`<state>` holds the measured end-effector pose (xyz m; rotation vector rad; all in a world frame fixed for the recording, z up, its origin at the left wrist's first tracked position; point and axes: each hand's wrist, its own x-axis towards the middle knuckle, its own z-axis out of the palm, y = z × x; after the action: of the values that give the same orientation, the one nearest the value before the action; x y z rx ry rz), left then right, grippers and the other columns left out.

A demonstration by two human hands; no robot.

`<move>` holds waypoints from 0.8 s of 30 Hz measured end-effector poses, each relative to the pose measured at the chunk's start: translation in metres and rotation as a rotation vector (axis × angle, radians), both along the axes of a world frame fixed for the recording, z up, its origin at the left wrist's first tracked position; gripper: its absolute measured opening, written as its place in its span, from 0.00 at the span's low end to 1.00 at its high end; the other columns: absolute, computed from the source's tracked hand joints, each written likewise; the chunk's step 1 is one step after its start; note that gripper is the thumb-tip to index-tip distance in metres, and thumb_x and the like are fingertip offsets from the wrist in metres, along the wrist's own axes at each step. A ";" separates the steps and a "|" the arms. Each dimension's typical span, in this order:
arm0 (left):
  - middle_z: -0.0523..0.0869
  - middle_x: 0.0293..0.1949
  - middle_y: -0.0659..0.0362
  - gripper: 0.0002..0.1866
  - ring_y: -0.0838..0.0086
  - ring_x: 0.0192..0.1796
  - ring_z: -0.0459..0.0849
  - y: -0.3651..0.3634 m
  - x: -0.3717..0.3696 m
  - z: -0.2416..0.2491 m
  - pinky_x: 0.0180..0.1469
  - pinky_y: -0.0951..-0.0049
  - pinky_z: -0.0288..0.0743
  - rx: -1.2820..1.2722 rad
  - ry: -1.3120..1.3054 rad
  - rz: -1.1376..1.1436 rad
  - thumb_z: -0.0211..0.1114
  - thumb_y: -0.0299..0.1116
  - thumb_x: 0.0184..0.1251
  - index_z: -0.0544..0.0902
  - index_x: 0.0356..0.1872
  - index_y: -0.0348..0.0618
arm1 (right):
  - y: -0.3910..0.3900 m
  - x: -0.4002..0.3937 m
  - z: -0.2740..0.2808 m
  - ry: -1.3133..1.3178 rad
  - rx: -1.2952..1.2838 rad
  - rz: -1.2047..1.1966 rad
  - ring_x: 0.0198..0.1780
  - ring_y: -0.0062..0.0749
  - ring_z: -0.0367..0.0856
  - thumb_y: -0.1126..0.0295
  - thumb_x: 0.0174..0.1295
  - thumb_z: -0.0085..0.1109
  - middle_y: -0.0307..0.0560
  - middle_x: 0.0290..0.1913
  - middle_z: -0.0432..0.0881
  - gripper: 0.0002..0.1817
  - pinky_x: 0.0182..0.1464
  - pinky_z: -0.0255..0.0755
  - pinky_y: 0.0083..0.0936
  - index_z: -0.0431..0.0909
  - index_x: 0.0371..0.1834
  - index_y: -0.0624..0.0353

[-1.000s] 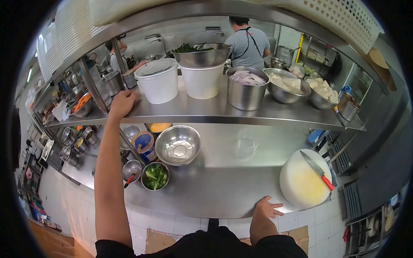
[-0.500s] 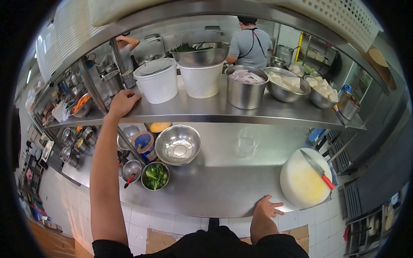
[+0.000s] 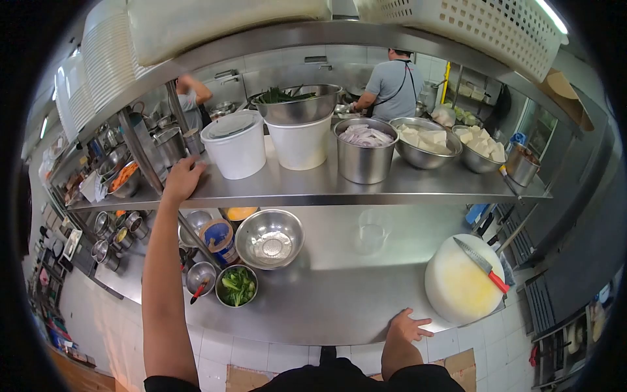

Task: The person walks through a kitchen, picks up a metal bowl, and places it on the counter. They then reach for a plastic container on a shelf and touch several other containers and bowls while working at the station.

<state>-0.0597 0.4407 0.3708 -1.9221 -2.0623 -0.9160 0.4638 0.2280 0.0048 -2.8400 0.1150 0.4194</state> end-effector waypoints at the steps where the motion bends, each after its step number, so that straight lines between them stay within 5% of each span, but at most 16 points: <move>1: 0.84 0.58 0.42 0.35 0.49 0.63 0.80 0.001 -0.002 0.002 0.65 0.57 0.70 -0.067 -0.014 -0.014 0.61 0.55 0.65 0.76 0.69 0.44 | 0.001 0.001 -0.002 -0.003 0.005 -0.001 0.69 0.68 0.70 0.34 0.67 0.43 0.74 0.82 0.35 0.49 0.68 0.67 0.52 0.41 0.85 0.45; 7: 0.84 0.59 0.46 0.32 0.50 0.64 0.79 -0.002 0.000 0.003 0.67 0.55 0.68 -0.117 -0.043 0.013 0.59 0.51 0.64 0.78 0.67 0.45 | 0.001 0.005 -0.020 -0.053 0.011 -0.015 0.68 0.67 0.71 0.35 0.66 0.44 0.74 0.82 0.35 0.49 0.68 0.67 0.52 0.42 0.85 0.45; 9: 0.84 0.60 0.48 0.34 0.51 0.65 0.79 -0.001 0.000 0.001 0.69 0.53 0.67 -0.106 -0.015 0.028 0.58 0.50 0.62 0.76 0.69 0.48 | 0.003 0.009 -0.030 -0.113 -0.002 -0.016 0.66 0.68 0.70 0.36 0.66 0.46 0.75 0.82 0.33 0.49 0.57 0.78 0.53 0.41 0.85 0.46; 12: 0.84 0.59 0.47 0.37 0.51 0.64 0.79 -0.001 0.001 -0.001 0.69 0.54 0.68 -0.049 -0.070 0.013 0.60 0.49 0.60 0.72 0.72 0.49 | 0.002 0.005 -0.021 -0.089 0.004 -0.008 0.66 0.68 0.70 0.36 0.66 0.46 0.76 0.81 0.33 0.49 0.57 0.79 0.54 0.41 0.85 0.47; 15: 0.84 0.59 0.45 0.41 0.50 0.64 0.79 -0.005 0.003 0.000 0.68 0.54 0.68 -0.038 -0.096 0.003 0.61 0.49 0.57 0.68 0.75 0.49 | 0.001 0.000 -0.005 -0.053 0.011 -0.019 0.67 0.66 0.71 0.35 0.66 0.45 0.74 0.82 0.37 0.48 0.68 0.67 0.51 0.43 0.85 0.45; 18: 0.83 0.59 0.45 0.37 0.50 0.63 0.79 -0.007 0.006 0.002 0.70 0.54 0.67 -0.032 -0.116 0.011 0.60 0.48 0.59 0.72 0.72 0.48 | 0.001 0.006 -0.018 -0.087 0.002 0.007 0.65 0.67 0.71 0.37 0.67 0.46 0.77 0.81 0.34 0.49 0.56 0.79 0.54 0.41 0.85 0.49; 24: 0.81 0.63 0.43 0.29 0.49 0.68 0.76 -0.002 0.002 0.001 0.74 0.52 0.62 -0.062 0.025 0.050 0.53 0.48 0.65 0.81 0.64 0.46 | 0.002 0.010 -0.034 -0.130 -0.003 -0.007 0.65 0.66 0.71 0.37 0.66 0.47 0.76 0.81 0.33 0.49 0.56 0.79 0.54 0.42 0.84 0.49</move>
<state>-0.0581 0.4385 0.3716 -1.8921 -2.1386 -0.8229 0.4741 0.2303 -0.0293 -2.8594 0.0998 0.2322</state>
